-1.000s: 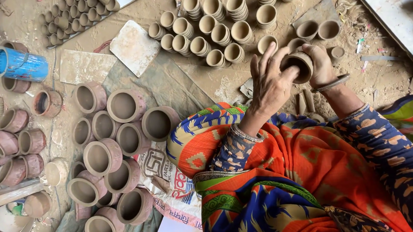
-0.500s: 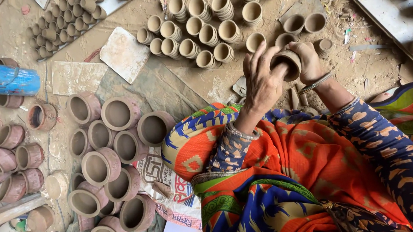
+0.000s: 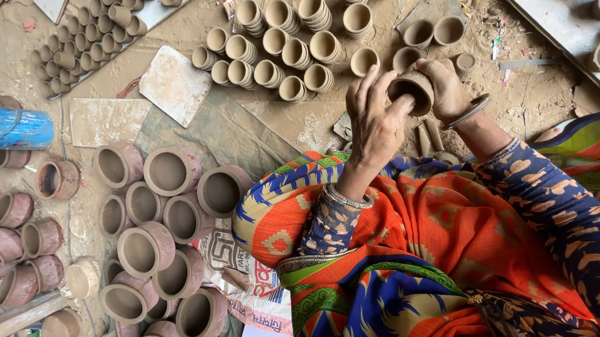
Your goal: Forming small clay pots (diyas) by hand.
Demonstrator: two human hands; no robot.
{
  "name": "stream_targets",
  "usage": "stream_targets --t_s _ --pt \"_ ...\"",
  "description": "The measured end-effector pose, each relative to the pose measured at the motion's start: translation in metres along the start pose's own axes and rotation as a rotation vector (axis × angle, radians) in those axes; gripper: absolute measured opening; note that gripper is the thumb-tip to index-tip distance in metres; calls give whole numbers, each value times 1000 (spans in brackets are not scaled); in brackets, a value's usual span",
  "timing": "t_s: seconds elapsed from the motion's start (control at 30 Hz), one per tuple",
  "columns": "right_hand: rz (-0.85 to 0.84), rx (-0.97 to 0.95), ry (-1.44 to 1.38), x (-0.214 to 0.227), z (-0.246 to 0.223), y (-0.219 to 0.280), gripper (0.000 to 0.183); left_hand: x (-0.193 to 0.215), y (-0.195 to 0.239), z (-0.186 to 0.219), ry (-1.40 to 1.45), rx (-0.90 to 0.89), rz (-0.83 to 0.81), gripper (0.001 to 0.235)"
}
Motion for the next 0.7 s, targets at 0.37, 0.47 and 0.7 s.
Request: stream_targets --t_s 0.37,0.47,0.7 --pt "30 206 170 32 11 -4 23 -20 9 -34 177 69 -66 6" --pt "474 -462 -767 56 57 5 36 -44 17 -60 366 210 -28 13" --pt "511 -513 -740 58 34 7 42 -176 51 -90 273 237 -444 12"
Point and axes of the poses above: each hand's wrist, its own y-axis away from the middle knuckle, its own x-axis out of the back of the hand, z = x × y, the point moved 2 cm from there along -y, towards the middle knuckle, and after that the axes turned 7 degrees about -y, right-handed, at the moved point
